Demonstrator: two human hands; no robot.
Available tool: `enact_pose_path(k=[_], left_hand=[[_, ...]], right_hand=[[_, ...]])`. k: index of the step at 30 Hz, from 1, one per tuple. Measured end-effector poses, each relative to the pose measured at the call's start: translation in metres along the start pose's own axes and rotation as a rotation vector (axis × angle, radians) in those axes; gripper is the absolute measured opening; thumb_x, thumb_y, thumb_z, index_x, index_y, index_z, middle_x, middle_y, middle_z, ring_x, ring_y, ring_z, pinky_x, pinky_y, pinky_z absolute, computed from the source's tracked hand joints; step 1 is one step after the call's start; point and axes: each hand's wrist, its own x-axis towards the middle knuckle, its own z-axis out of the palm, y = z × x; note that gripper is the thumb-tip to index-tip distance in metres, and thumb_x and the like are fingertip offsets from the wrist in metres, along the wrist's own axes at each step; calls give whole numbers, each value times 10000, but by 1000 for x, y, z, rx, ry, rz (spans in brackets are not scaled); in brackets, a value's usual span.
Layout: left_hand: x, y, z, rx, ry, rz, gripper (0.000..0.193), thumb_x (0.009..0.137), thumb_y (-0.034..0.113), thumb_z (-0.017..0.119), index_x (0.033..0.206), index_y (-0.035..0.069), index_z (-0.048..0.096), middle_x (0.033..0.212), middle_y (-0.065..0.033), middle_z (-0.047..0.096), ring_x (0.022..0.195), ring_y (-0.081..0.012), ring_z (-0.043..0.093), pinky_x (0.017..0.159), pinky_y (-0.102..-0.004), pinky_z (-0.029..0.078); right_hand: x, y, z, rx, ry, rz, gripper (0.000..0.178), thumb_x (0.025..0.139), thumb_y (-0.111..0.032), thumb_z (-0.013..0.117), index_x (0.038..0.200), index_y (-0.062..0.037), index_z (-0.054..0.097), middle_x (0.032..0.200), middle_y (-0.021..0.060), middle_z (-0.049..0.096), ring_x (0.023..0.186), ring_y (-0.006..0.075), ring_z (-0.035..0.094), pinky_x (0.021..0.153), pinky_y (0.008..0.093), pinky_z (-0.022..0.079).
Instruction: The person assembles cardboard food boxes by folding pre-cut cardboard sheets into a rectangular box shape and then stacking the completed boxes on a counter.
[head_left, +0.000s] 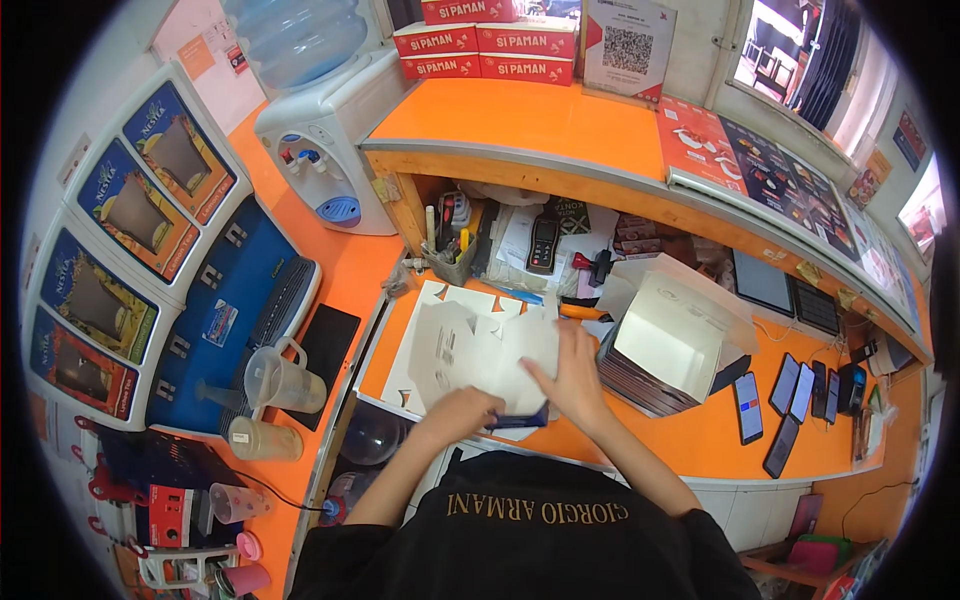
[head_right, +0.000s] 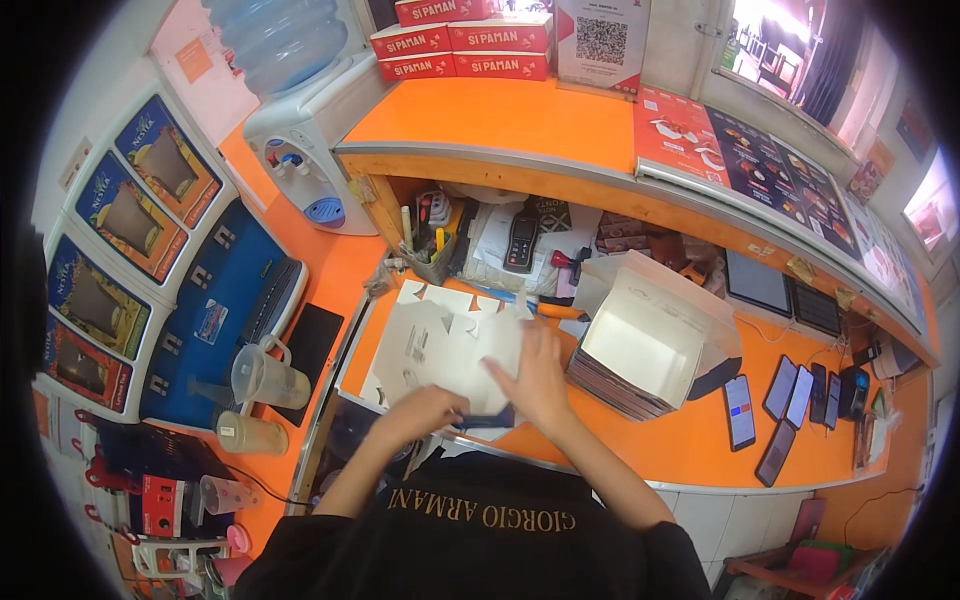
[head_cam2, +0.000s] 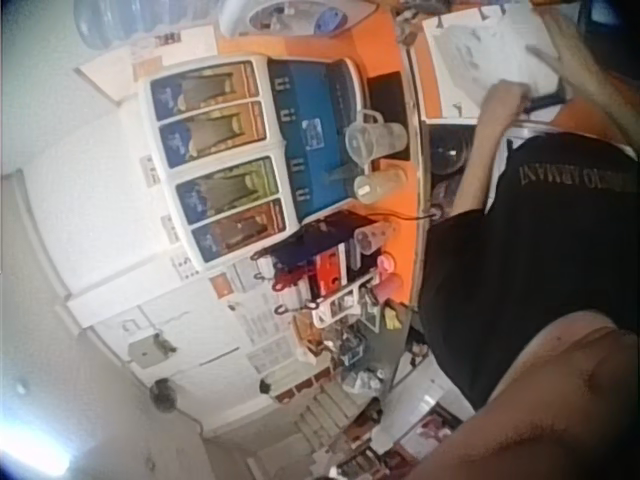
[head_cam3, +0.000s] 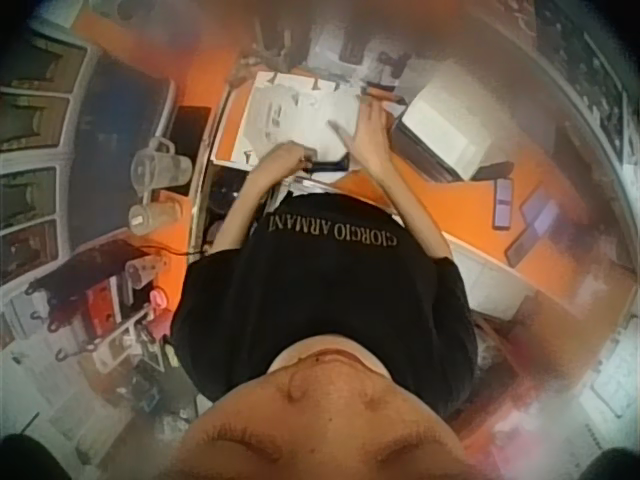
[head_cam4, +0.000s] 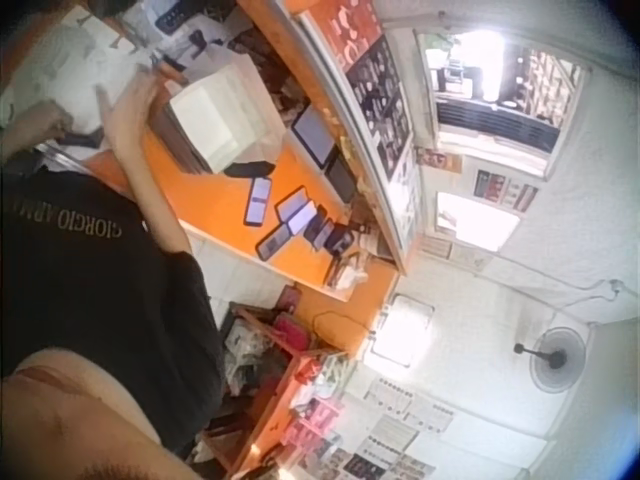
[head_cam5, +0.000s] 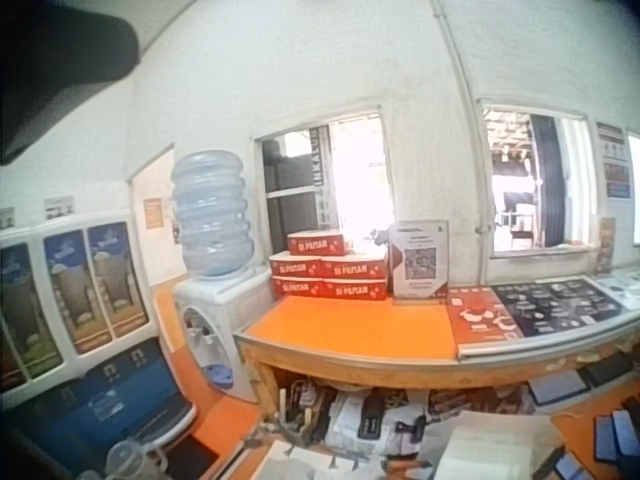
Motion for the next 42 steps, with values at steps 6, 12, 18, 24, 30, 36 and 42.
enact_pose_path(k=[6,12,18,24,30,36,42], left_hand=[[5,3,48,82,-445,-43,355,778,250,691,1099,100,662,1078,-172,636,1025,-329,596,879,-406,471],[-4,-7,-5,-1483,299,-29,726,939,390,516,1462,35,161,1385,-167,424,1208,-278,501,988,-378,426],[-12,13,-57,-1620,550,-81,421,958,302,484,1262,13,447,1153,-119,591,977,-179,617,861,-327,507],[-11,23,-55,-1485,751,-8,333,972,225,482,1223,6,468,1108,-71,578,990,-137,588,843,-282,488],[-15,51,-34,-1363,843,211,366,1004,217,422,1322,44,368,1207,-95,522,1079,-178,563,861,-346,519],[-7,63,-31,-1267,810,378,374,935,-9,489,1296,19,396,1203,-96,528,1078,-160,554,868,-320,516],[-6,65,-34,-1311,816,380,359,931,-19,492,1279,14,413,1181,-88,539,1067,-148,557,866,-297,507]], right_hand=[[-2,72,36,-27,-385,631,445,831,-174,621,1170,84,491,1100,228,572,1049,444,528,820,476,466],[17,-42,-28,90,29,-137,288,763,-15,575,1048,8,611,1012,143,627,972,303,587,783,392,486],[-2,-71,-40,-39,-210,-668,298,744,-102,593,1040,-74,611,1027,60,594,996,209,567,817,358,487],[1,-79,-58,158,-251,-643,307,717,-136,666,1021,-106,635,1044,76,574,994,240,561,840,346,489],[21,-94,-67,251,75,-315,414,617,-212,846,975,-92,676,993,68,572,888,236,546,730,313,469],[32,-83,-56,182,195,-383,414,614,-194,829,974,-61,674,963,72,618,873,246,568,734,332,482],[22,-70,-51,139,165,-559,334,609,-164,816,879,-51,656,1010,86,640,822,246,593,671,342,484]])
